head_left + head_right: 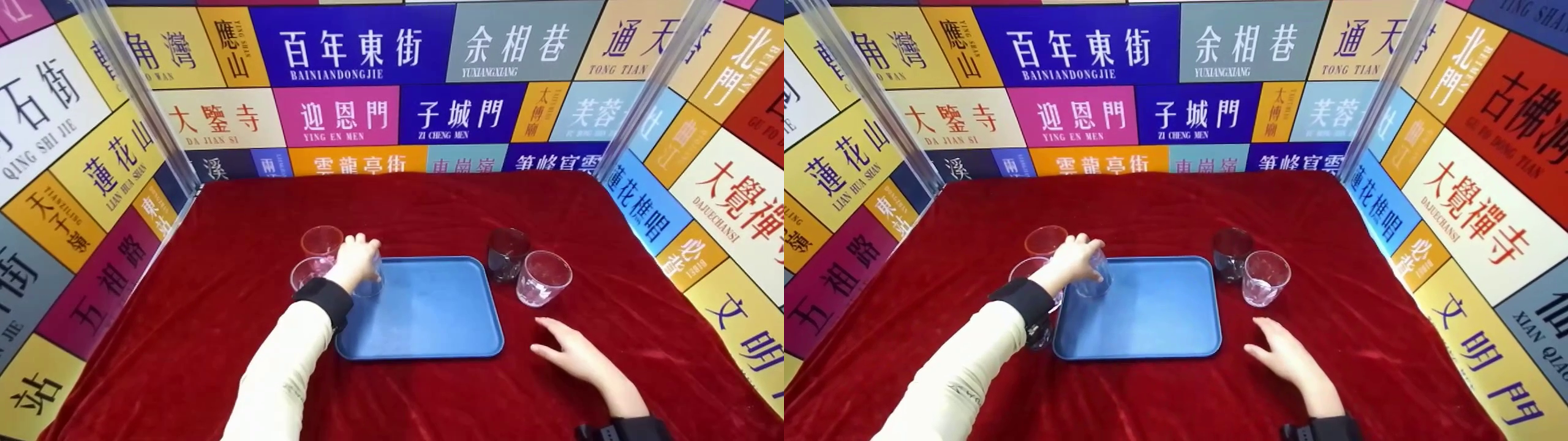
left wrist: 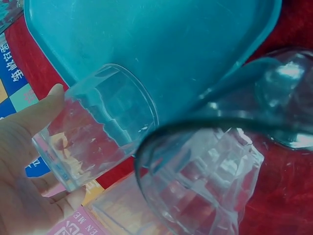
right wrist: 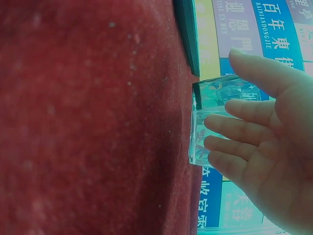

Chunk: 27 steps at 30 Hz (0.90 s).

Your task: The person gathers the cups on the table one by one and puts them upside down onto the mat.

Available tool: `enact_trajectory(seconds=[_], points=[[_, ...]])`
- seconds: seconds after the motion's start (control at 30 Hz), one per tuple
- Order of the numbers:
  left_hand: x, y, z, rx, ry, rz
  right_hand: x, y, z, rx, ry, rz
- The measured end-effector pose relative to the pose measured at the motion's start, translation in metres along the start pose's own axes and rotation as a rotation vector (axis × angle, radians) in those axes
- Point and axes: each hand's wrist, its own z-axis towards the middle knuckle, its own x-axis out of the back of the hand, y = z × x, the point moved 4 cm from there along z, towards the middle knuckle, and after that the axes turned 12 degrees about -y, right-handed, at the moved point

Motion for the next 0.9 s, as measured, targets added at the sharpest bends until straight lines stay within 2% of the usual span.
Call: enact_trajectory(seconds=[0.17, 0.47, 0.63, 0.73, 0.9], points=[[0.000, 0.001, 0.000, 0.014, 0.001, 0.043, 0.000, -0.001, -0.001, 0.000, -0.003, -0.008], [-0.001, 0.003, -0.001, 0.033, 0.013, 0.050, 0.002, 0.004, 0.000, -0.010, 0.010, -0.002], [-0.002, 0.000, -0.001, 0.022, -0.012, -0.018, 0.016, 0.010, 0.004, -0.059, 0.085, 0.027], [0.000, -0.003, -0.005, -0.012, 0.037, -0.083, 0.027, 0.018, 0.008, -0.106, 0.153, 0.133], [0.006, -0.003, -0.019, -0.102, 0.225, -0.163, 0.037, 0.029, 0.021, -0.089, 0.222, 0.505]])
